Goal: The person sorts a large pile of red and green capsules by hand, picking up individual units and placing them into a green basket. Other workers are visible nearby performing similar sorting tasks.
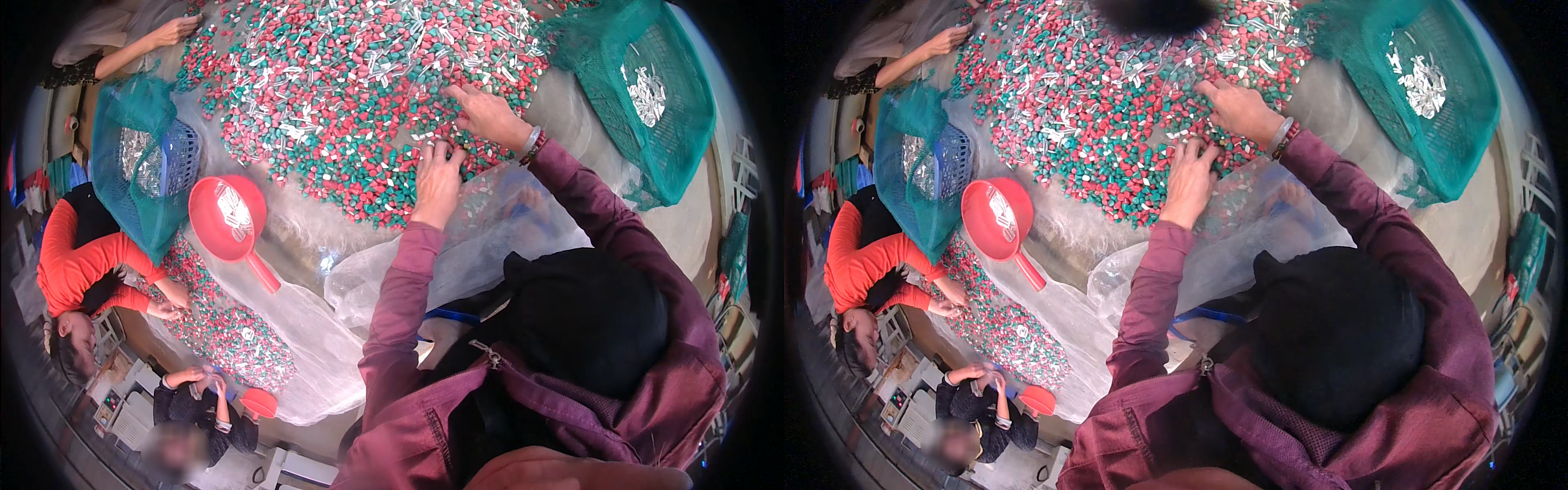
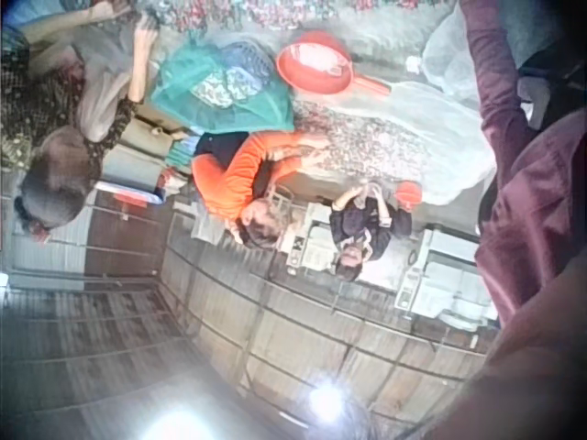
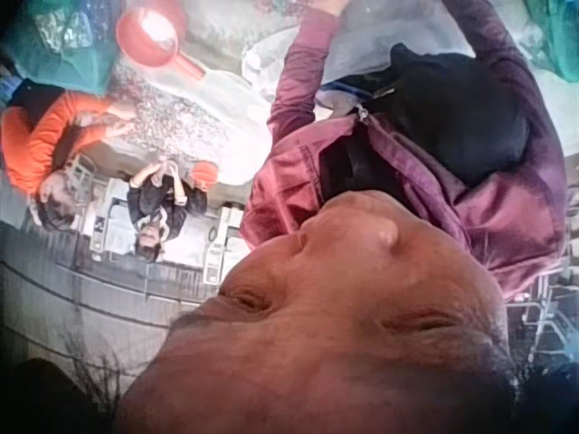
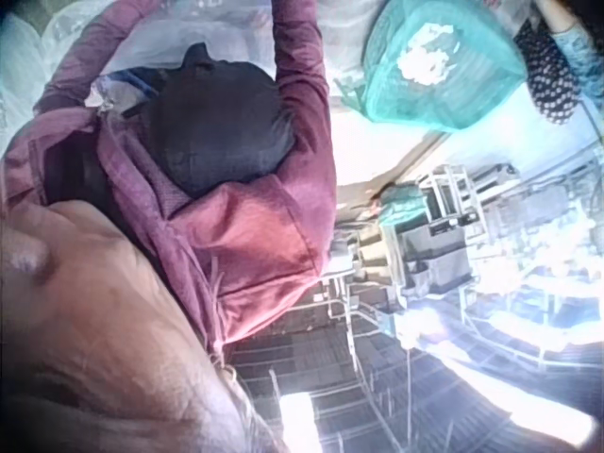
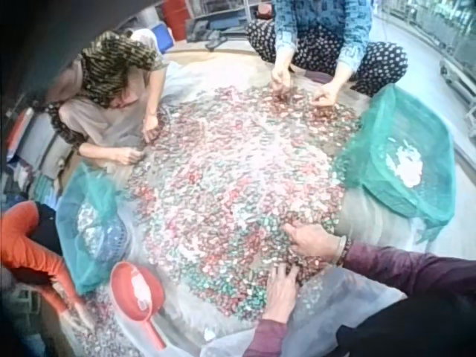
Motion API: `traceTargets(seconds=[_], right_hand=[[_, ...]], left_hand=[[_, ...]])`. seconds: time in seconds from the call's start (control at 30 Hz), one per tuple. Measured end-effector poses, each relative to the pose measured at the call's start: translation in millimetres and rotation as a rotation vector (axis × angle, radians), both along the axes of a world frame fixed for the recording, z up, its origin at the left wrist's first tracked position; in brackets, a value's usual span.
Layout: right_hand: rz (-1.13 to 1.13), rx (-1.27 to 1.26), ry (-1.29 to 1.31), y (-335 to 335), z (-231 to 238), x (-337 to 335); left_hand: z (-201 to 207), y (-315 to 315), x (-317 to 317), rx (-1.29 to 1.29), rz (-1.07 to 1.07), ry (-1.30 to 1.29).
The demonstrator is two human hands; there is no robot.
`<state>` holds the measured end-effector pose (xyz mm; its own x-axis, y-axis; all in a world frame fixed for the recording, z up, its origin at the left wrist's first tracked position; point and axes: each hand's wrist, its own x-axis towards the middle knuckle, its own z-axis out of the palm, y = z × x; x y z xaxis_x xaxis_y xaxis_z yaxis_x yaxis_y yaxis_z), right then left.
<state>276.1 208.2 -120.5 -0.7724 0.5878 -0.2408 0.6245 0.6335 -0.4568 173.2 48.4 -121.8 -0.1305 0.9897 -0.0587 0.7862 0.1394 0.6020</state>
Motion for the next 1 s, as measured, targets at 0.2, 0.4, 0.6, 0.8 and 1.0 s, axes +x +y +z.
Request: traceTargets(seconds=[0.2, 0.4, 0.6, 0.8, 1.0], right_hand=[[0.163, 0.094, -0.019, 15.5, -3.9, -1.6], [0.053, 0.020, 0.176, -11.4, 14.1, 39.0], [0.039, 0.020, 0.033, -60.5, 10.3, 81.9], [0.082, -0.141, 0.107, -33.1, 25.1, 75.9], [0.097, 0.202, 0.104, 34.4, 22.2, 25.4]], left_hand=[[-3.4, 6.1, -74.8, 0.075, 0.257, -0.038], [23.6, 16.8, -63.7, 0.186, 0.123, 0.111], [4.8, 31.6, -5.1, 0.009, -0.192, -0.041], [-6.9, 65.0, -73.7, 0.184, 0.075, 0.053], [14.3, 68.7, -97.7, 0.193, 0.155, 0.015]])
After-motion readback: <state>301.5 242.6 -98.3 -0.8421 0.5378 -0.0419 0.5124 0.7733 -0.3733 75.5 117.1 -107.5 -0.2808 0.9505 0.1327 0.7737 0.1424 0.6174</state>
